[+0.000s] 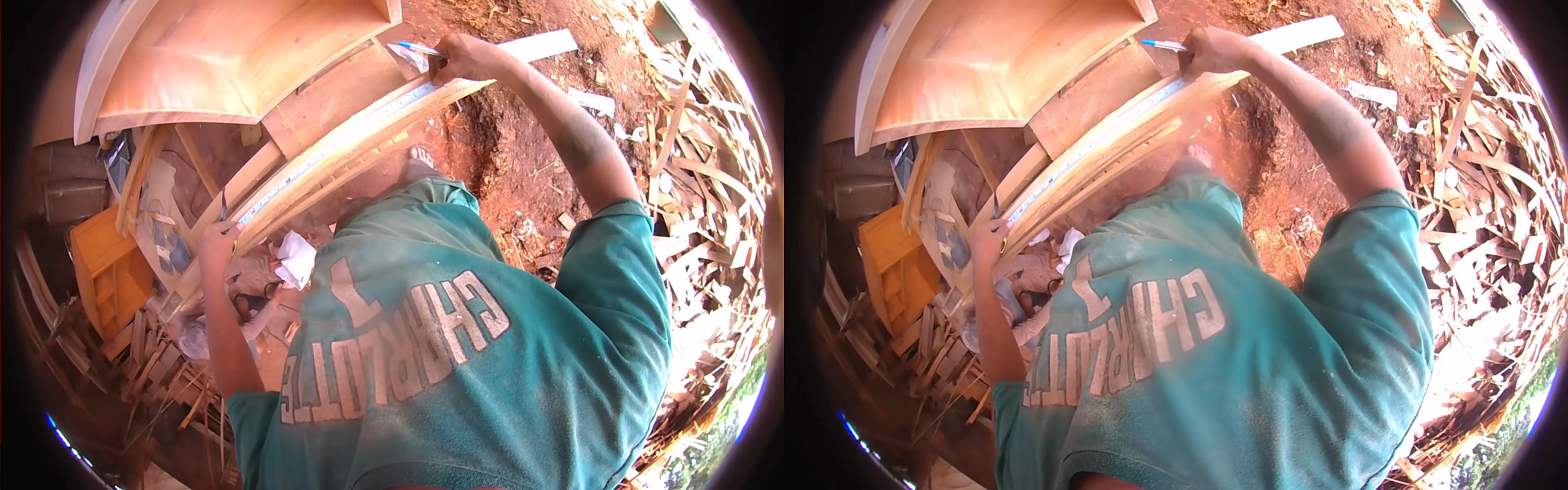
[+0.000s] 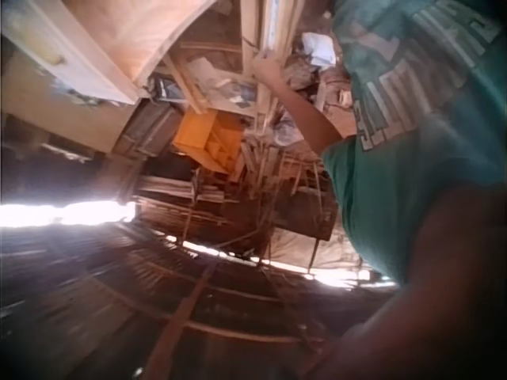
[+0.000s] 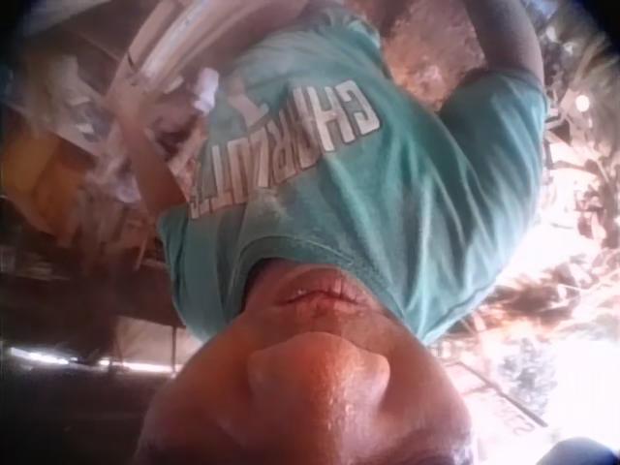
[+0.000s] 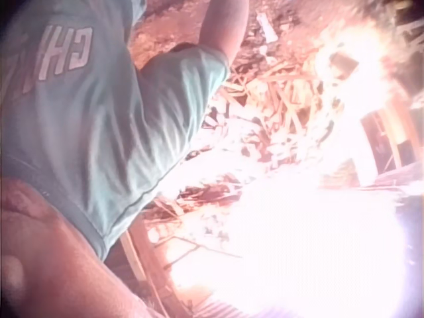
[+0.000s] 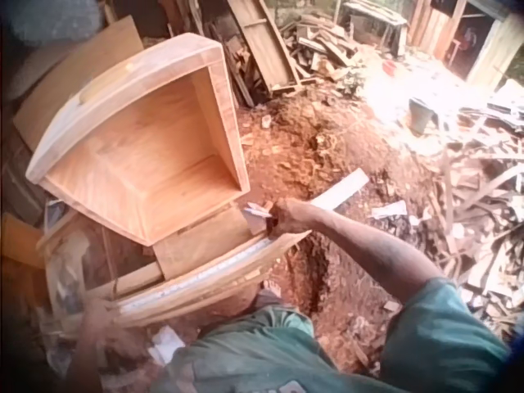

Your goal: The person measures and marks a wooden board with a tape measure and pencil, then uses a hammer to attach several smaller wooden pieces to it.

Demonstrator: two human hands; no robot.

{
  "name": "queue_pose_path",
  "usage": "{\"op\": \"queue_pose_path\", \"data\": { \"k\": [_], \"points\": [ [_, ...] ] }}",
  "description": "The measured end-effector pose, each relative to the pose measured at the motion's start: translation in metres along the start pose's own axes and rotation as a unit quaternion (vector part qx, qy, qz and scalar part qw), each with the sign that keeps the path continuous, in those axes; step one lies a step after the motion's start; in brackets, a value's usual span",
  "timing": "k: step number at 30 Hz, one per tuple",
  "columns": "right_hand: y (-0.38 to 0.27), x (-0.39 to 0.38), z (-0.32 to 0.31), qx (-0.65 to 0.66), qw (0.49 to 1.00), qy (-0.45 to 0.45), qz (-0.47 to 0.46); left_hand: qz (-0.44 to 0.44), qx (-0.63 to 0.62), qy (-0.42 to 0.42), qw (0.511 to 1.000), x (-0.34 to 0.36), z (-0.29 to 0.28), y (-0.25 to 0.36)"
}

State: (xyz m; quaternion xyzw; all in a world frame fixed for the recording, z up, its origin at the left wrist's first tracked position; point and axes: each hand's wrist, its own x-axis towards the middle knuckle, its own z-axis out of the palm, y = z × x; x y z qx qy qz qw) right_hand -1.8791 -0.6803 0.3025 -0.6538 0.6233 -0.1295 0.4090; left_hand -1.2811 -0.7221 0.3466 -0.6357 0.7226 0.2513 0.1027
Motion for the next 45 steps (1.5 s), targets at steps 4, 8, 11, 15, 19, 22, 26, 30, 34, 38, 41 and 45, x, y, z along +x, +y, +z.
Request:
{"op": "queue_pose_path", "data": {
  "k": [4, 8, 11, 15, 19, 22, 26, 30, 34, 38, 41, 45],
  "points": [
    [0.001, -0.001, 0.002, 0.017, 1.0, 0.005, 0.003, -0.009, 0.03, -0.012, 0.999, 0.002, -0.003, 0.009],
    [0.001, -0.002, 0.001, 0.018, 1.0, 0.001, -0.002, -0.032, 0.047, -0.025, 0.998, 0.001, -0.006, 0.029],
    [0.0, -0.003, 0.0, 0.02, 1.0, 0.002, -0.006, -0.05, 0.065, -0.035, 0.996, 0.005, -0.009, 0.037],
    [-0.007, -0.006, -0.001, 0.002, 1.0, 0.003, 0.0, -0.059, 0.119, -0.026, 0.991, 0.01, -0.007, 0.036],
    [-0.011, -0.007, -0.004, 0.005, 1.0, -0.009, 0.018, -0.054, 0.132, -0.03, 0.989, 0.012, -0.005, 0.034],
    [-0.013, -0.009, -0.003, 0.006, 1.0, -0.013, 0.022, -0.061, 0.114, -0.029, 0.991, 0.014, -0.004, 0.03],
    [-0.018, -0.014, -0.012, 0.009, 0.999, 0.038, 0.037, -0.057, 0.108, -0.023, 0.992, 0.011, -0.006, 0.035],
    [-0.007, -0.013, -0.013, 0.041, 0.989, 0.139, 0.022, -0.049, 0.101, -0.009, 0.994, 0.008, -0.005, 0.039],
    [-0.012, -0.019, -0.014, 0.127, 0.963, 0.238, 0.002, -0.047, 0.098, -0.003, 0.994, 0.008, -0.004, 0.041],
    [-0.025, -0.018, -0.019, 0.177, 0.962, 0.209, -0.02, -0.052, 0.105, -0.007, 0.993, 0.009, -0.003, 0.037],
    [-0.047, -0.021, -0.011, 0.172, 0.97, 0.171, 0.011, -0.023, 0.099, 0.001, 0.995, 0.01, 0.004, 0.017],
    [-0.068, -0.022, 0.022, 0.269, 0.957, 0.097, -0.047, -0.007, 0.126, -0.003, 0.992, 0.016, 0.003, 0.009]
  ]
}}
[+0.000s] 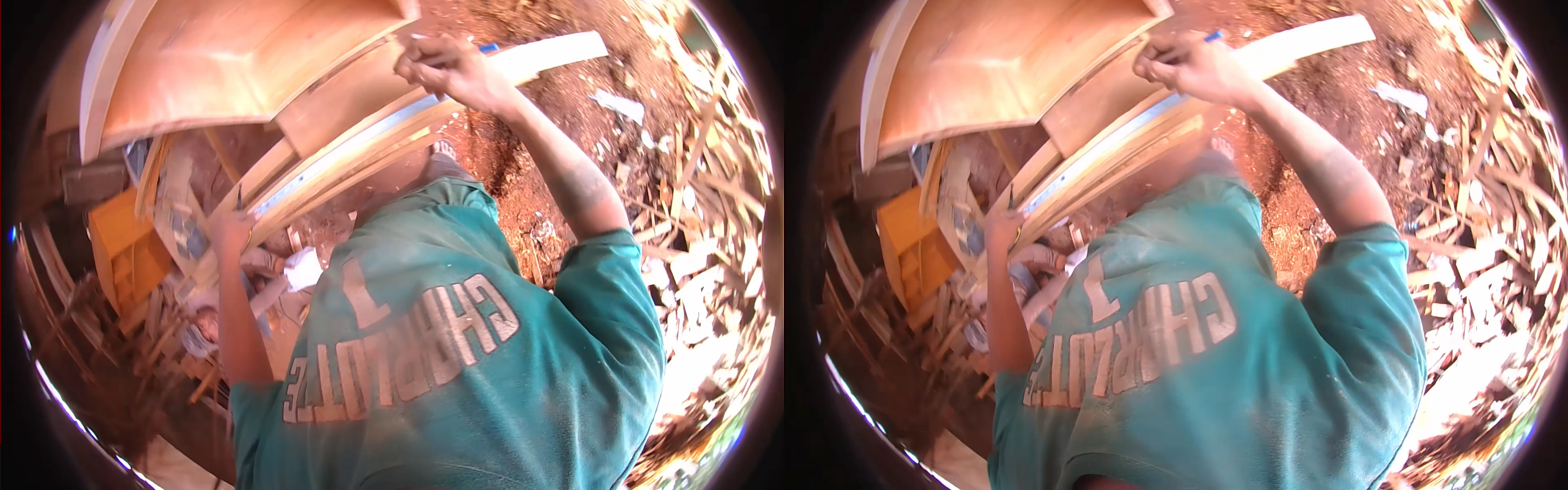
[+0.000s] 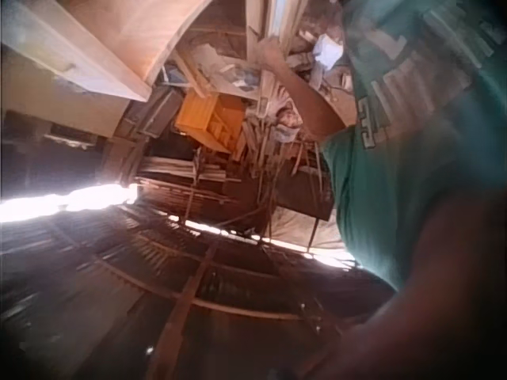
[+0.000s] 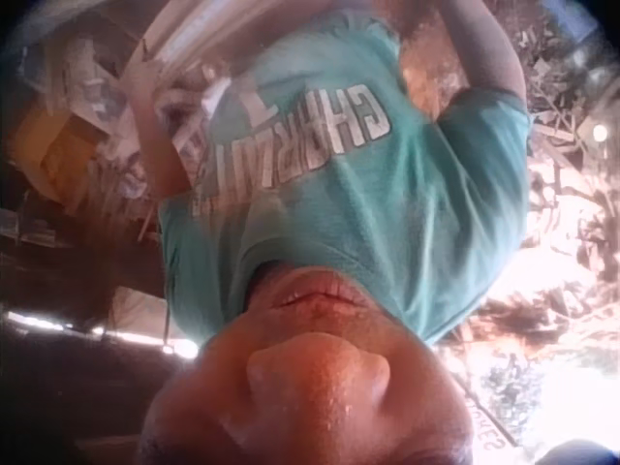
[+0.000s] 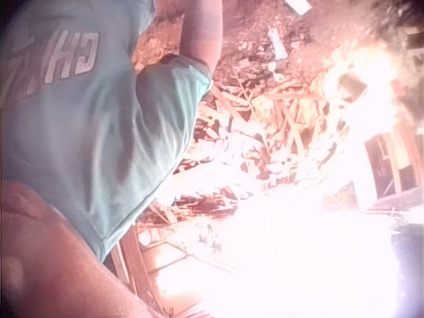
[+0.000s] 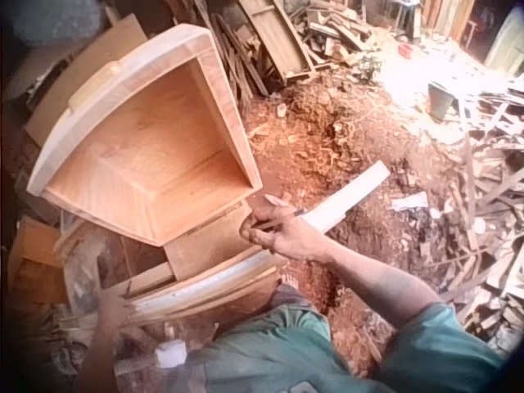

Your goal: The person measures and marks a wooden board with a tape measure and pencil, then uses a hammer to attach several smaller wooden pieces to it.

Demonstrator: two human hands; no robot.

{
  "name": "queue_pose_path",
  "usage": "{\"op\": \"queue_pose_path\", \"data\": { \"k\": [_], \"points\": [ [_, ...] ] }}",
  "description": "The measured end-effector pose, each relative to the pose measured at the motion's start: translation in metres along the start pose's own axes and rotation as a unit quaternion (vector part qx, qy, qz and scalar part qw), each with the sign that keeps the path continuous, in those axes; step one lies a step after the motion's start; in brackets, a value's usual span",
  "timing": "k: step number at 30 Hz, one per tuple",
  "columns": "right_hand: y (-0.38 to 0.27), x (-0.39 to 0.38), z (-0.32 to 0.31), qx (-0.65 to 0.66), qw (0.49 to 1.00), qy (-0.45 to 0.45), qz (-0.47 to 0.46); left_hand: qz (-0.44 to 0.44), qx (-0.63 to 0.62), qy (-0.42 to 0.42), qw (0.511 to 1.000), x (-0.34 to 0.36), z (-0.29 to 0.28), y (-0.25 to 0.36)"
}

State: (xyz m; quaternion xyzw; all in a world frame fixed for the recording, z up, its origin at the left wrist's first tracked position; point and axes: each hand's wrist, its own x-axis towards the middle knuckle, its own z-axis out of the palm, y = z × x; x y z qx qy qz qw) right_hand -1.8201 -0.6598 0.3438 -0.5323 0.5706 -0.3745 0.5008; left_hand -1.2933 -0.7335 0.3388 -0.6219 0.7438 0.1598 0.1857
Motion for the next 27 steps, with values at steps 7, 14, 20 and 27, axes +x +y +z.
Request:
{"op": "queue_pose_path", "data": {
  "k": [7, 14, 20, 27],
  "points": [
    [0.016, -0.008, 0.099, 0.023, 0.996, -0.035, -0.073, -0.078, 0.037, -0.011, 0.996, -0.006, -0.004, 0.016],
    [0.025, 0.009, 0.098, 0.026, 0.996, -0.056, -0.065, -0.128, 0.023, -0.006, 0.991, -0.014, -0.009, 0.027],
    [0.029, 0.007, 0.084, 0.037, 0.996, -0.02, -0.075, -0.126, 0.011, -0.032, 0.991, -0.015, -0.013, 0.03],
    [0.047, 0.004, 0.083, -0.045, 0.993, -0.02, -0.108, -0.132, -0.013, -0.004, 0.991, -0.014, -0.01, 0.028]
  ]
}}
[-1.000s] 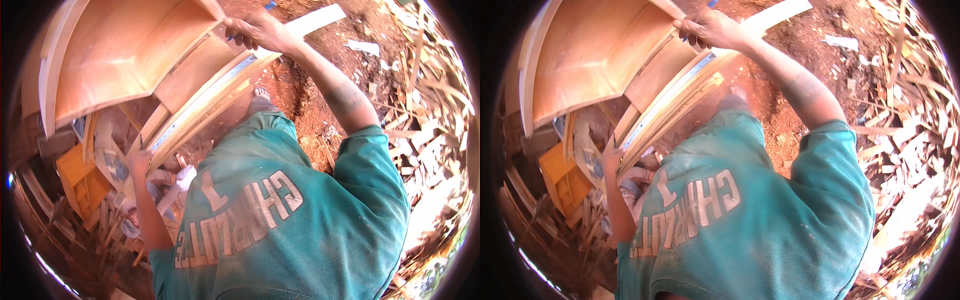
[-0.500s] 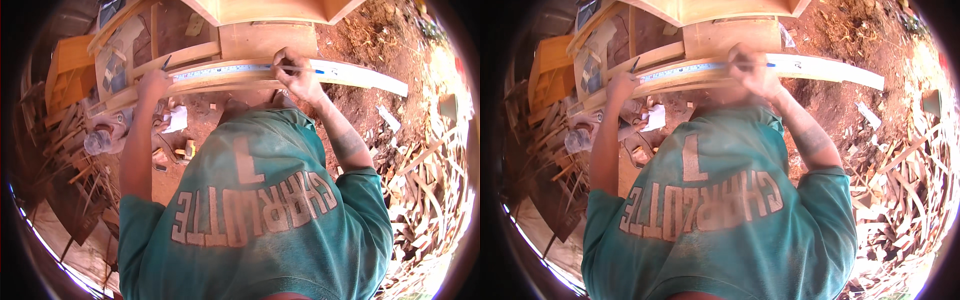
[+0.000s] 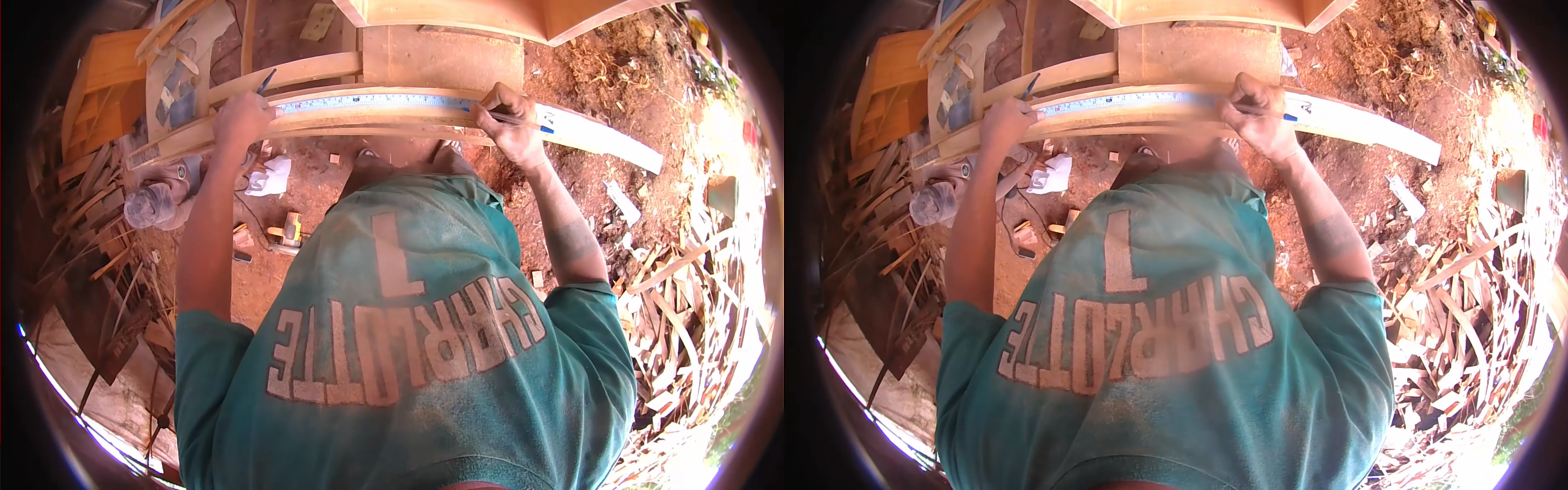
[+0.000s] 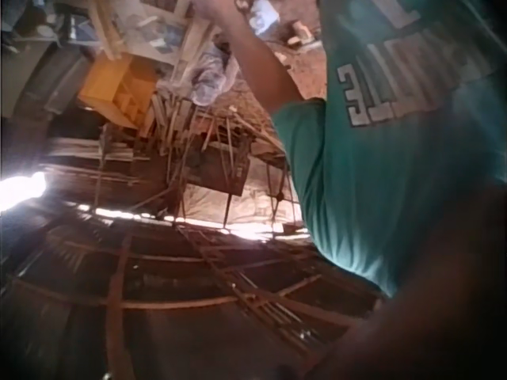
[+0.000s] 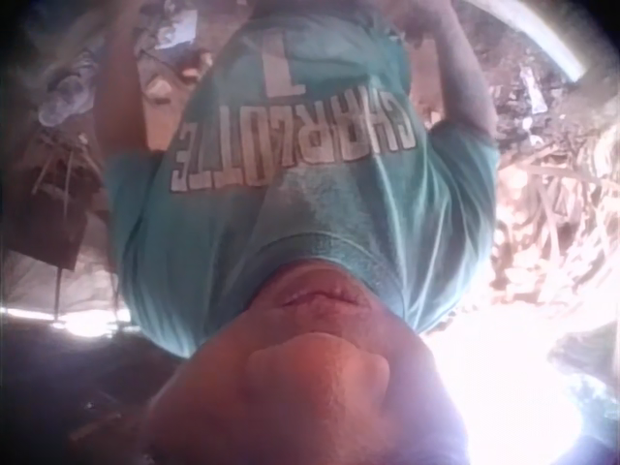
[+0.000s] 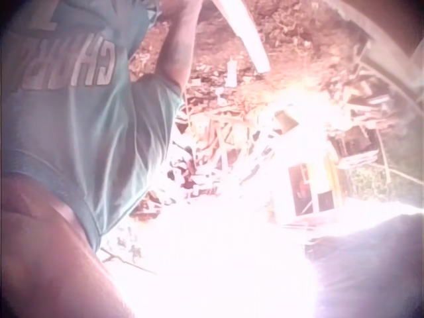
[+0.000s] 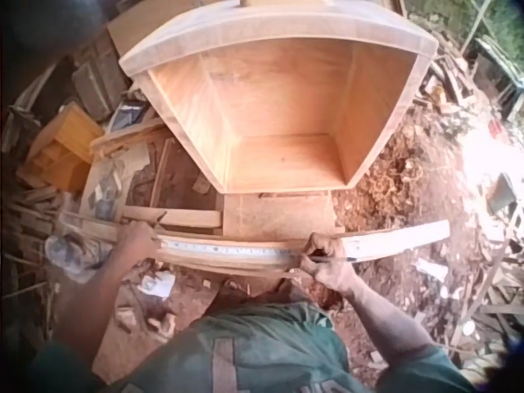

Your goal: The person measures and marks a wooden board with a tape measure and pencil, then uses a hammer to attach several smaller wooden pieces to it.

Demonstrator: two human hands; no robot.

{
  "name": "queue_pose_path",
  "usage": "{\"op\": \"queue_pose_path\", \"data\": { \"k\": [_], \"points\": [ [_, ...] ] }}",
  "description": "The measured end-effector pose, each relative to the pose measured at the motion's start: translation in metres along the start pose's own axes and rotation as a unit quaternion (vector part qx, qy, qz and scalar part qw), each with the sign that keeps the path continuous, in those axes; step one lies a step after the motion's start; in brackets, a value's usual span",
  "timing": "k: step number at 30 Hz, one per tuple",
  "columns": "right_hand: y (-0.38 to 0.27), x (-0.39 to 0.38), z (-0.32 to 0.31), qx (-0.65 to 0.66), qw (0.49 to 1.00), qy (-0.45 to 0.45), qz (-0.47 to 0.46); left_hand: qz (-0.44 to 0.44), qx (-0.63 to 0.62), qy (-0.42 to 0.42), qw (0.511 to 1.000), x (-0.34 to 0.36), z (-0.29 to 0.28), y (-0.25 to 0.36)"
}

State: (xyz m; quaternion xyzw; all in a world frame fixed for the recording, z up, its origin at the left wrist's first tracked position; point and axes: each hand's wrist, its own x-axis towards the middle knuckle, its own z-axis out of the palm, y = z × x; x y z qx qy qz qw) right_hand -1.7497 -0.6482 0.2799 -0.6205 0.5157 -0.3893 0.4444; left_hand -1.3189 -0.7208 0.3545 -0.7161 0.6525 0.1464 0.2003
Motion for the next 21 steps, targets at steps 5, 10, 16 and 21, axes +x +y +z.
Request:
{"op": "queue_pose_path", "data": {
  "k": [5, 10, 16, 21],
  "points": [
    [0.006, -0.002, 0.004, 0.008, 0.999, -0.003, -0.039, 0.014, 0.011, 0.0, 1.0, 0.001, 0.004, -0.005],
    [0.004, -0.003, 0.006, -0.031, 0.999, 0.002, -0.027, 0.015, 0.007, -0.011, 1.0, 0.0, 0.001, 0.0],
    [0.005, -0.004, 0.007, -0.023, 0.999, 0.002, -0.045, 0.015, 0.014, 0.006, 1.0, -0.002, 0.002, 0.0],
    [-0.002, -0.003, 0.005, -0.03, 0.999, -0.004, -0.035, 0.02, 0.008, 0.006, 1.0, -0.002, 0.002, -0.001]
  ]
}}
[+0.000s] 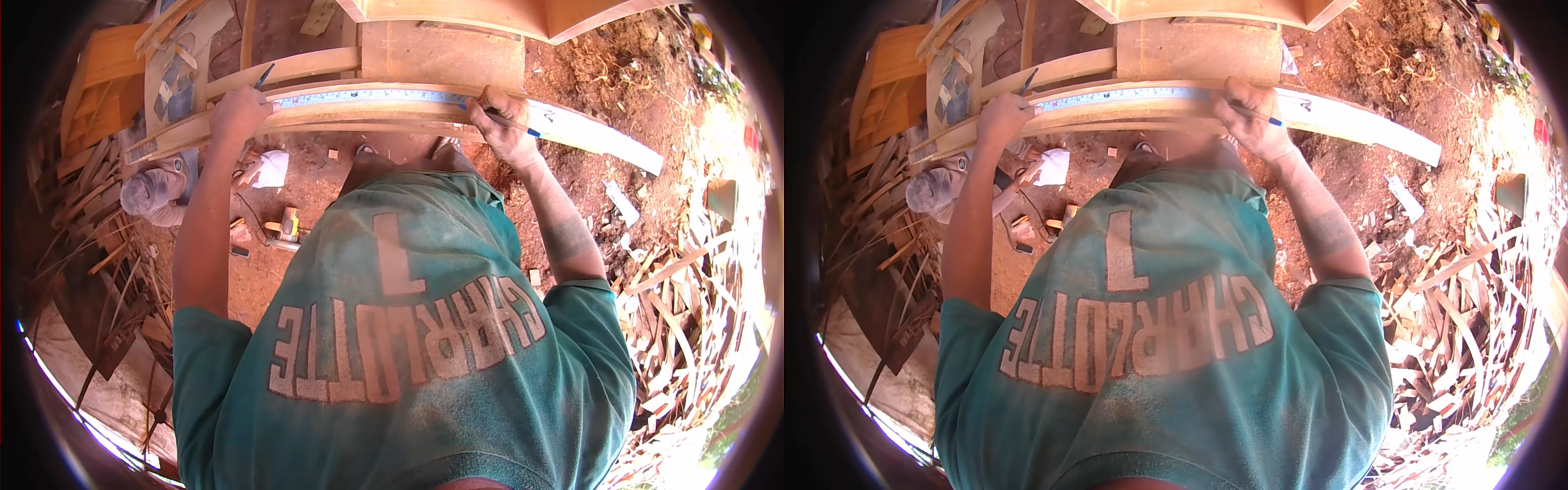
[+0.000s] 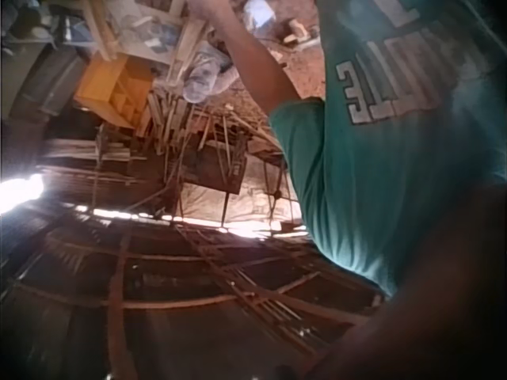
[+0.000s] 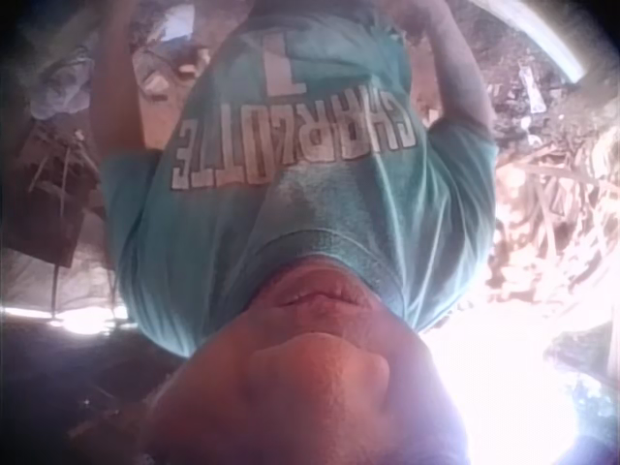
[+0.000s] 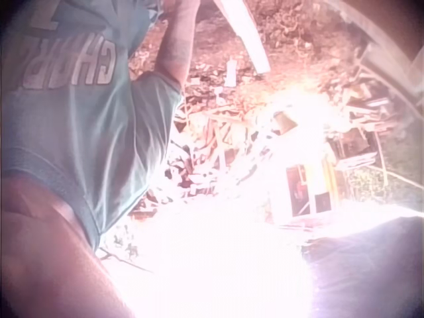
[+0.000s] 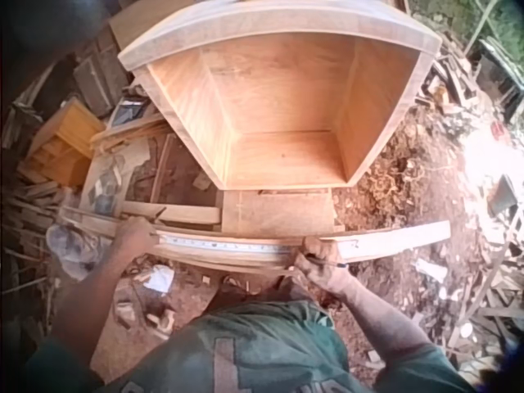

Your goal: The person measures and marks a wooden board with a tape measure and pencil, then uses a hammer to attach several smaller wooden pieces to it.

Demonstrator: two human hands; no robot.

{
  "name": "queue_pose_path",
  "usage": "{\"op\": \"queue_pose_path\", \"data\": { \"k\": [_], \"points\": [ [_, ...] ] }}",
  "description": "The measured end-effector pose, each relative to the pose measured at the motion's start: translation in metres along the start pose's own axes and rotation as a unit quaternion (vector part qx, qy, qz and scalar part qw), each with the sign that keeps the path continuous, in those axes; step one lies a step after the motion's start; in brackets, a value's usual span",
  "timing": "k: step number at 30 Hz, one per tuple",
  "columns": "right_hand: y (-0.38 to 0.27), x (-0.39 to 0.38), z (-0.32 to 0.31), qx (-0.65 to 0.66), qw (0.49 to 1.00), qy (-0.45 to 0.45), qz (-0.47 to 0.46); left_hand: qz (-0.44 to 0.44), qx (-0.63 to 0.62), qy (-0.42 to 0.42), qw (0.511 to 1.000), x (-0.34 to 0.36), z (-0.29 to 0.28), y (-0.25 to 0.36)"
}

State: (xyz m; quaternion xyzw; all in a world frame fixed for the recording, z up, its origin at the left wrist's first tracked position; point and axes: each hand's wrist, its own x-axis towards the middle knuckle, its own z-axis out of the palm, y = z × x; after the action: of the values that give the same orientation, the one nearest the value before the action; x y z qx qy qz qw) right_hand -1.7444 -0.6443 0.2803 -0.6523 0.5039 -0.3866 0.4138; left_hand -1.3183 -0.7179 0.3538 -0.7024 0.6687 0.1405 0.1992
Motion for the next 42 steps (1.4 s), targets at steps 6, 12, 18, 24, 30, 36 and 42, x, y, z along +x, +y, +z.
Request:
{"op": "queue_pose_path", "data": {
  "k": [6, 12, 18, 24, 30, 36, 42],
  "points": [
    [0.009, -0.002, 0.004, -0.021, 1.0, 0.003, 0.01, 0.001, -0.001, -0.003, 1.0, 0.001, 0.0, -0.001],
    [0.007, -0.003, 0.005, -0.022, 1.0, 0.005, 0.007, 0.007, 0.002, 0.001, 1.0, 0.0, -0.002, 0.002],
    [0.003, 0.0, 0.0, 0.004, 1.0, -0.003, 0.025, -0.008, -0.004, 0.003, 1.0, -0.005, -0.004, 0.003],
    [-0.035, 0.019, 0.027, 0.036, 0.998, 0.046, 0.025, 0.006, 0.014, -0.012, 1.0, 0.001, 0.0, -0.001],
    [-0.051, 0.045, 0.1, 0.053, 0.999, 0.006, 0.004, -0.027, -0.003, -0.001, 1.0, 0.0, 0.003, -0.001],
    [-0.044, 0.049, 0.11, 0.011, 0.999, -0.034, 0.024, -0.054, -0.011, 0.001, 0.998, -0.006, -0.003, 0.006],
    [-0.055, 0.052, 0.124, 0.005, 1.0, -0.025, 0.001, -0.075, -0.012, -0.01, 0.997, -0.009, -0.008, 0.009]
  ]
}}
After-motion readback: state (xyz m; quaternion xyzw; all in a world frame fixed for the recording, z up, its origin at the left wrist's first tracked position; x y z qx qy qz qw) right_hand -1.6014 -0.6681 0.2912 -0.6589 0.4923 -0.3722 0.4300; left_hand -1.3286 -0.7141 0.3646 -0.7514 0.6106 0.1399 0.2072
